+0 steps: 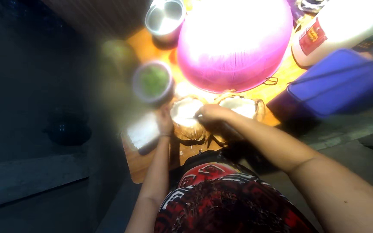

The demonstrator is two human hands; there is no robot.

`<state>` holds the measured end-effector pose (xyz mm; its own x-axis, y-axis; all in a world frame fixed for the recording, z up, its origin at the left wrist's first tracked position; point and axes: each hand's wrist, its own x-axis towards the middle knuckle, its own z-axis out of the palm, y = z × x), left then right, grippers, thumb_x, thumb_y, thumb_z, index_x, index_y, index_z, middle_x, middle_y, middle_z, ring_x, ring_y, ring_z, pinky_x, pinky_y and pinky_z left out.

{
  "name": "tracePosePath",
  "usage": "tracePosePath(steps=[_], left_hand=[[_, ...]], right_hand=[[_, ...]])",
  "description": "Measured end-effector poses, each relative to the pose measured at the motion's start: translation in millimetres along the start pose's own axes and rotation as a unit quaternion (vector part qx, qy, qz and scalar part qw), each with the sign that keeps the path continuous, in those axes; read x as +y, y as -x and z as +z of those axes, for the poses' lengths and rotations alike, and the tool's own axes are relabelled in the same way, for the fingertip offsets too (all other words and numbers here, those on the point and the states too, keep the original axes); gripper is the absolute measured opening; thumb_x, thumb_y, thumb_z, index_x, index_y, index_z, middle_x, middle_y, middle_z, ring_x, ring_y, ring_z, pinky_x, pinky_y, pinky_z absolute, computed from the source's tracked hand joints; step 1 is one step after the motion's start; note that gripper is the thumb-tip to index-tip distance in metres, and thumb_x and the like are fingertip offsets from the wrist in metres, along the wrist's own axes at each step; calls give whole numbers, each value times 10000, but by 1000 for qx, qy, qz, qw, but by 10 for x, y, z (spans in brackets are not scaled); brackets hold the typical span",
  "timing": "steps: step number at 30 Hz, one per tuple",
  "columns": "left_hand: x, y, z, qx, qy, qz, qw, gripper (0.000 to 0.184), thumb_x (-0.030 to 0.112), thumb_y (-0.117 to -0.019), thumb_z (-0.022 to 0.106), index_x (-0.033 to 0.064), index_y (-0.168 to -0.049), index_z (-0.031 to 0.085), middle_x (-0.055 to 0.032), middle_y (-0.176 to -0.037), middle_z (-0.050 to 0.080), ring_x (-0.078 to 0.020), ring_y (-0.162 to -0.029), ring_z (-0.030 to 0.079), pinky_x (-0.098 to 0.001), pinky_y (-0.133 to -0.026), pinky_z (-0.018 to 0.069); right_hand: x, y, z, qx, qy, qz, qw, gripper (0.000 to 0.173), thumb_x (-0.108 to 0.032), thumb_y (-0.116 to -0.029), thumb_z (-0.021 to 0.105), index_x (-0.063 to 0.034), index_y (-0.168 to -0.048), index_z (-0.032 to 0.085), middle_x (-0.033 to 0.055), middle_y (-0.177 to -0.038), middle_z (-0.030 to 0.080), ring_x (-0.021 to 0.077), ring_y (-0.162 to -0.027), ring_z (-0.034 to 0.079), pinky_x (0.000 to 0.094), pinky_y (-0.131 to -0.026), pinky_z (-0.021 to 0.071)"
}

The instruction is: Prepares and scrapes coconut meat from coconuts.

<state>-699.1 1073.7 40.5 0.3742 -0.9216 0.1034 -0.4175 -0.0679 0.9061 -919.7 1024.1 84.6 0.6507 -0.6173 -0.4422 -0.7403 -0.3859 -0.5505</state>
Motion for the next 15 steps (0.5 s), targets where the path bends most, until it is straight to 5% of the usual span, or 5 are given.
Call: tracePosePath(steps=[4, 6, 9, 12, 15], left_hand=[[-10, -8, 5, -6, 0, 12, 1000, 367, 249, -1096, 474, 0, -1315, 630, -141, -1223, 690, -125, -1103, 657, -314, -1008, 511], [-49, -13, -2, -6, 8, 17, 1000, 363, 243, -1095, 474, 2, -1317, 630, -136, -1221, 689, -114, -1095, 655, -300, -999, 512], [-71, 21, -32, -3, 1, 13, 1000, 352, 225, -1099, 468, 3, -1321, 626, -141, -1215, 691, -119, -1097, 658, -299, -997, 513], [-60, 36, -25, -3, 0, 26, 1000, 352, 218, -1097, 465, -5, -1319, 625, -142, -1211, 689, -113, -1103, 654, -286, -1000, 510], [-11, 27, -10, -7, 1, 20, 1000, 351, 215, -1094, 471, -4, -1319, 628, -142, -1216, 692, -112, -1109, 652, -288, -1004, 505]], right_hand=[[54, -63, -92, 63, -84, -67, 992, 244, -211, -1034, 606, -122, -1194, 766, 181, -1069, 739, 382, -1034, 688, 652, -917, 506], [-76, -57, -102, 30, -114, -82, 990, 254, -166, -1052, 579, -80, -1229, 740, 194, -1105, 727, 358, -1047, 680, 596, -964, 496], [22, -29, -91, -29, -70, -98, 992, 226, -159, -1023, 614, -85, -1181, 757, 174, -1011, 732, 346, -959, 689, 604, -878, 522], [-67, 103, -395, -92, 22, -23, 995, 235, -229, -1031, 629, -151, -1215, 752, 168, -1126, 725, 382, -1099, 665, 659, -926, 490], [-119, -18, -380, -2, 5, -38, 999, 256, -272, -1044, 599, -152, -1205, 758, 187, -1146, 725, 412, -1124, 665, 689, -926, 489]])
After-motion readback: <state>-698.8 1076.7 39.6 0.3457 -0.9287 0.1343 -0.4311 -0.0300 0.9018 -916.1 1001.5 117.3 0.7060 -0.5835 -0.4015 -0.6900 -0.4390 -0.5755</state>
